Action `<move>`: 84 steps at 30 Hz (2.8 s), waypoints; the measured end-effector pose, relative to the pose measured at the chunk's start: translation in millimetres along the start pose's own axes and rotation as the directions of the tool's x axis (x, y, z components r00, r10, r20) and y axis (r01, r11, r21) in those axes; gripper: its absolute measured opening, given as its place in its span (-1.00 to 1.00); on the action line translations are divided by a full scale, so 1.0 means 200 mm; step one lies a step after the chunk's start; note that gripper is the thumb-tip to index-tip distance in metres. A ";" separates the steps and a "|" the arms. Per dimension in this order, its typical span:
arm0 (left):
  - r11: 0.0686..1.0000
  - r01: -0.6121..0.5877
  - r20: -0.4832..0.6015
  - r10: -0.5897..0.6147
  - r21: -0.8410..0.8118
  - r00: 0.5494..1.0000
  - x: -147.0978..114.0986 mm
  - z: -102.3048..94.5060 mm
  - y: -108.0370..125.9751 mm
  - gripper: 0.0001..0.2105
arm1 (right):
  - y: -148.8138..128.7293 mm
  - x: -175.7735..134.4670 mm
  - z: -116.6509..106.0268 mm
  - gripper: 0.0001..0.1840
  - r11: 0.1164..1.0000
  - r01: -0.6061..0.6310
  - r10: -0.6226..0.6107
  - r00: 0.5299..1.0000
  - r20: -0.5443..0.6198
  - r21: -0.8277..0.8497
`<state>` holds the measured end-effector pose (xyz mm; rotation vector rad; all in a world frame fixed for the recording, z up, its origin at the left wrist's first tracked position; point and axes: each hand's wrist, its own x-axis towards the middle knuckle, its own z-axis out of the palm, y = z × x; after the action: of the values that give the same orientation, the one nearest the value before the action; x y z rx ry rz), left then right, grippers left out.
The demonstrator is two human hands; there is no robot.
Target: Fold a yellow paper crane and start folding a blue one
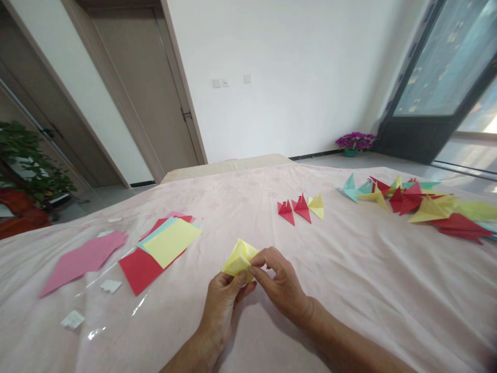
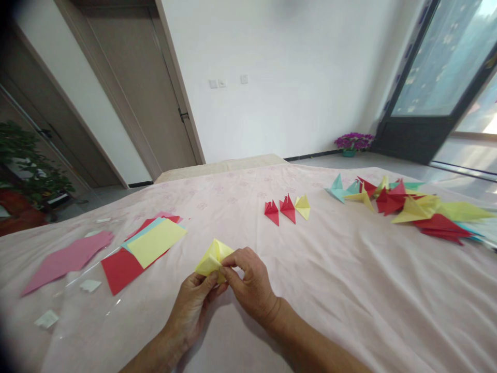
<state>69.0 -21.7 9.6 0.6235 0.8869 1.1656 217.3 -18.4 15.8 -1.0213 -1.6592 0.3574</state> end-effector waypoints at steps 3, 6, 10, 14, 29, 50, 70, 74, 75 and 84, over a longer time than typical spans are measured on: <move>1.000 -0.008 0.018 0.008 0.001 1.000 0.00 0.00 0.00 -0.70 | -0.01 0.00 0.00 -0.91 1.000 -0.024 0.024 1.000 0.011 0.009; 1.000 -0.006 0.047 0.005 0.016 0.999 0.01 0.00 0.00 -0.71 | -0.02 0.00 -0.01 -0.93 0.998 -0.057 0.055 0.997 0.055 0.037; 0.999 0.000 0.059 -0.003 0.053 0.998 0.01 0.00 0.00 -0.67 | -0.04 0.00 -0.01 -0.90 0.995 -0.074 0.070 0.996 0.062 0.066; 0.998 0.003 0.077 -0.008 0.058 0.997 0.01 0.00 -0.01 -0.68 | -0.04 0.01 0.00 -0.92 0.996 -0.067 0.068 0.998 -0.009 0.054; 0.998 -0.033 0.063 0.030 0.057 0.998 0.02 -0.02 -0.01 -0.71 | -0.05 0.00 -0.01 -0.95 0.897 -0.349 0.379 0.923 -0.065 0.272; 0.976 -0.031 0.070 0.016 0.213 0.997 0.04 -0.03 -0.02 -0.67 | -0.05 0.03 -0.04 -0.88 0.820 -0.556 0.549 0.832 0.088 0.140; 0.999 0.052 0.040 -0.053 0.010 0.998 0.05 -0.02 -0.01 -0.59 | -0.04 0.04 -0.06 -0.85 0.663 -0.714 0.646 0.698 0.307 0.226; 0.996 0.025 0.041 -0.029 0.091 0.999 0.03 -0.01 -0.02 -0.63 | -0.04 0.03 -0.07 -0.85 0.768 -0.633 0.603 0.765 0.227 0.095; 0.993 0.018 0.035 -0.023 0.116 0.999 0.03 -0.01 -0.02 -0.64 | -0.04 0.03 -0.07 -0.85 0.789 -0.612 0.589 0.780 0.213 0.061; 0.966 -0.032 0.035 0.024 0.255 0.999 0.04 -0.01 -0.02 -0.65 | -0.09 0.04 -0.10 -0.82 0.841 -0.539 0.522 0.828 0.204 0.039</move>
<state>70.1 -16.5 2.5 0.8644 1.0129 1.0711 226.9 -28.1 39.2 -1.4083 -1.4749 0.9196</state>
